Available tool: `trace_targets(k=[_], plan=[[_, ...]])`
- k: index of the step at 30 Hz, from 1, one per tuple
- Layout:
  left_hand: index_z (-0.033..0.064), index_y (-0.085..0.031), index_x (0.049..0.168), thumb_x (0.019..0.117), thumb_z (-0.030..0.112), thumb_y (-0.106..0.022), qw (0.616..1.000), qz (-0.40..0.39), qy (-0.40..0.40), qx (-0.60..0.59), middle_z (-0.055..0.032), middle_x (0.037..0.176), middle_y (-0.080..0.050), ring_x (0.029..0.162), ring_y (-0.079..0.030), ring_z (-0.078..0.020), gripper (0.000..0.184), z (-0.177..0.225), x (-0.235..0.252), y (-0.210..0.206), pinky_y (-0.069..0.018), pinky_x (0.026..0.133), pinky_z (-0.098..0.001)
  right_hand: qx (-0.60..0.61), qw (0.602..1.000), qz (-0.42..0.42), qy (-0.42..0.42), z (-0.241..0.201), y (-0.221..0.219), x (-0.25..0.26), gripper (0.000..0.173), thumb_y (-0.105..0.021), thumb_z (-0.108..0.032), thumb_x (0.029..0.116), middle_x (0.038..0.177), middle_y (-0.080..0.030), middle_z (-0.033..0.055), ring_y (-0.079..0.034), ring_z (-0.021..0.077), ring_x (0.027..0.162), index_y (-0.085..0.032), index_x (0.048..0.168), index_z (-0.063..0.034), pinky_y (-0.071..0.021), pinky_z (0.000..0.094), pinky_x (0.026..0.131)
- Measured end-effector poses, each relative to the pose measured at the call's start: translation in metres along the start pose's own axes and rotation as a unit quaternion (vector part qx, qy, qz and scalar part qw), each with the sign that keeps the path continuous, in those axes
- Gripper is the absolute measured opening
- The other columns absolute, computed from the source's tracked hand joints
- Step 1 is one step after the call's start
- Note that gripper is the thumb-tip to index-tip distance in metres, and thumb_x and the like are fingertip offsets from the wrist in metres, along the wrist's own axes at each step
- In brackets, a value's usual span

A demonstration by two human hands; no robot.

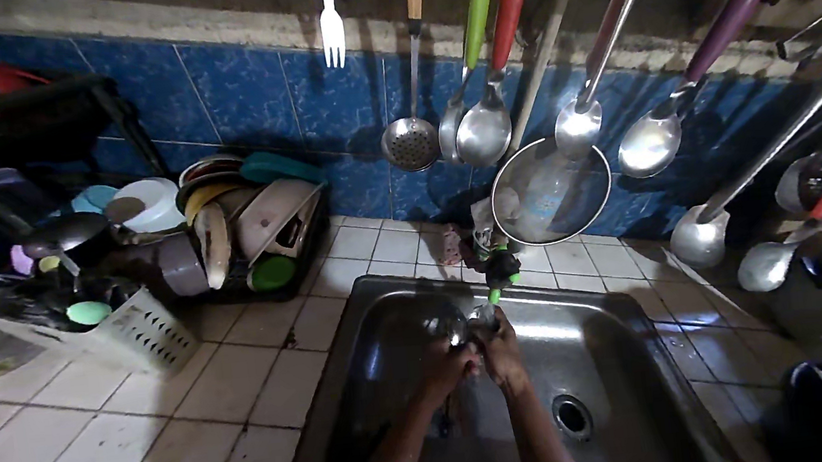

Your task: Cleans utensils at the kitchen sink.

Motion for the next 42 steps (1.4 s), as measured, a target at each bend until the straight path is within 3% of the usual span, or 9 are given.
trace_targets(k=[6, 11, 15, 21, 24, 27, 32, 37, 42], plan=[[-0.0034, -0.061, 0.114, 0.1053, 0.015, -0.057, 1.0, -0.002, 0.029, 0.001, -0.0042, 0.083, -0.07, 0.066, -0.066, -0.0078, 0.021, -0.004, -0.009, -0.01, -0.056, 0.064, -0.0224, -0.101, 0.992, 0.072, 0.036, 0.0, 0.002, 0.007, 0.021, -0.055, -0.015, 0.1057, 0.07, -0.06, 0.005, -0.059, 0.0104, 0.06, -0.062, 0.102, 0.004, -0.0531, 0.0294, 0.06], [-0.0055, -0.058, 0.118, 0.1073, 0.016, -0.053, 1.0, 0.026, 0.008, -0.015, -0.0068, 0.086, -0.071, 0.069, -0.069, -0.0104, 0.024, -0.006, -0.003, 0.001, -0.059, 0.066, -0.0256, 0.089, 0.992, -0.056, -0.072, 0.012, -0.001, -0.008, 0.042, -0.047, -0.003, 0.1047, 0.092, -0.064, 0.0068, -0.059, 0.009, 0.063, -0.041, 0.146, -0.0029, -0.0533, 0.0258, 0.055], [-0.0047, -0.06, 0.121, 0.1094, 0.023, -0.049, 0.999, 0.004, 0.014, 0.033, -0.008, 0.094, -0.075, 0.078, -0.073, -0.0124, 0.032, -0.009, -0.007, 0.004, -0.0613, 0.075, -0.0286, 0.111, 0.989, -0.014, -0.093, 0.013, -0.005, -0.007, 0.025, -0.044, -0.012, 0.1086, 0.073, -0.059, 0.0057, -0.053, 0.0102, 0.046, -0.046, 0.133, -0.0057, -0.0472, 0.0259, 0.04], [-0.0044, -0.058, 0.122, 0.1093, 0.022, -0.048, 0.994, -0.092, 0.027, -0.045, -0.0102, 0.094, -0.073, 0.078, -0.072, -0.0168, 0.032, -0.016, 0.001, 0.001, -0.0616, 0.074, -0.0318, 0.064, 0.995, 0.069, -0.039, 0.009, 0.002, -0.004, 0.023, -0.047, -0.016, 0.1083, 0.075, -0.061, 0.0041, -0.058, 0.0083, 0.054, -0.053, 0.125, -0.0013, -0.0517, 0.0252, 0.049], [-0.0036, -0.056, 0.122, 0.1098, 0.028, -0.047, 0.991, -0.124, 0.055, 0.004, -0.0086, 0.084, -0.072, 0.071, -0.072, -0.0163, 0.035, -0.014, 0.01, -0.003, -0.0622, 0.07, -0.0316, 0.005, 0.999, -0.034, 0.01, 0.007, 0.003, -0.001, 0.056, -0.059, -0.013, 0.0996, 0.107, -0.064, 0.0109, -0.065, 0.0112, 0.087, -0.036, 0.149, -0.0009, -0.0576, 0.0288, 0.079], [-0.0041, -0.054, 0.126, 0.11, 0.034, -0.046, 0.982, -0.135, 0.043, 0.127, -0.009, 0.085, -0.069, 0.071, -0.07, -0.015, 0.042, -0.012, 0.017, -0.008, -0.0607, 0.072, -0.032, -0.036, 0.999, 0.015, 0.021, 0.008, 0.013, 0.004, 0.035, -0.055, 0.004, 0.0983, 0.101, -0.065, 0.0125, -0.064, 0.0115, 0.082, -0.054, 0.133, 0.0065, -0.0563, 0.0285, 0.075], [-0.0084, -0.055, 0.137, 0.1116, 0.03, -0.04, 0.87, -0.049, -0.038, 0.489, -0.0297, 0.132, -0.06, 0.126, -0.059, -0.0401, 0.049, 0.019, 0.01, -0.018, -0.0427, 0.11, -0.0504, -0.083, 0.995, 0.054, 0.017, 0.005, 0.014, -0.001, 0.028, -0.049, -0.005, 0.105, 0.088, -0.061, 0.0099, -0.058, 0.0101, 0.063, -0.054, 0.131, 0.0058, -0.053, 0.0277, 0.059], [-0.0037, -0.056, 0.137, 0.1103, 0.021, -0.039, 0.783, -0.054, -0.113, 0.609, -0.0289, 0.125, -0.064, 0.114, -0.065, -0.0449, 0.041, 0.013, 0.006, -0.028, -0.0515, 0.095, -0.0572, -0.042, 0.998, -0.037, -0.025, 0.011, 0.01, 0.0, 0.052, -0.06, -0.014, 0.1005, 0.112, -0.064, 0.0137, -0.063, 0.0109, 0.087, -0.042, 0.146, 0.0034, -0.0547, 0.0275, 0.078], [0.0005, -0.033, 0.156, 0.1071, 0.025, -0.051, 0.903, -0.064, -0.034, 0.424, -0.0254, 0.137, -0.059, 0.124, -0.061, -0.0353, 0.057, 0.007, 0.007, -0.012, -0.0463, 0.108, -0.0491, 0.03, 0.999, -0.009, -0.022, 0.028, 0.018, 0.007, 0.03, -0.056, 0.002, 0.0988, 0.092, -0.065, 0.009, -0.062, 0.0087, 0.068, -0.055, 0.128, 0.0061, -0.0545, 0.0245, 0.061]])
Point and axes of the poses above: each hand's wrist, its own x-axis towards the middle knuckle, its own y-axis out of the back of the hand, z = x × y, the point moved 5 cm from there along x, towards the middle knuckle
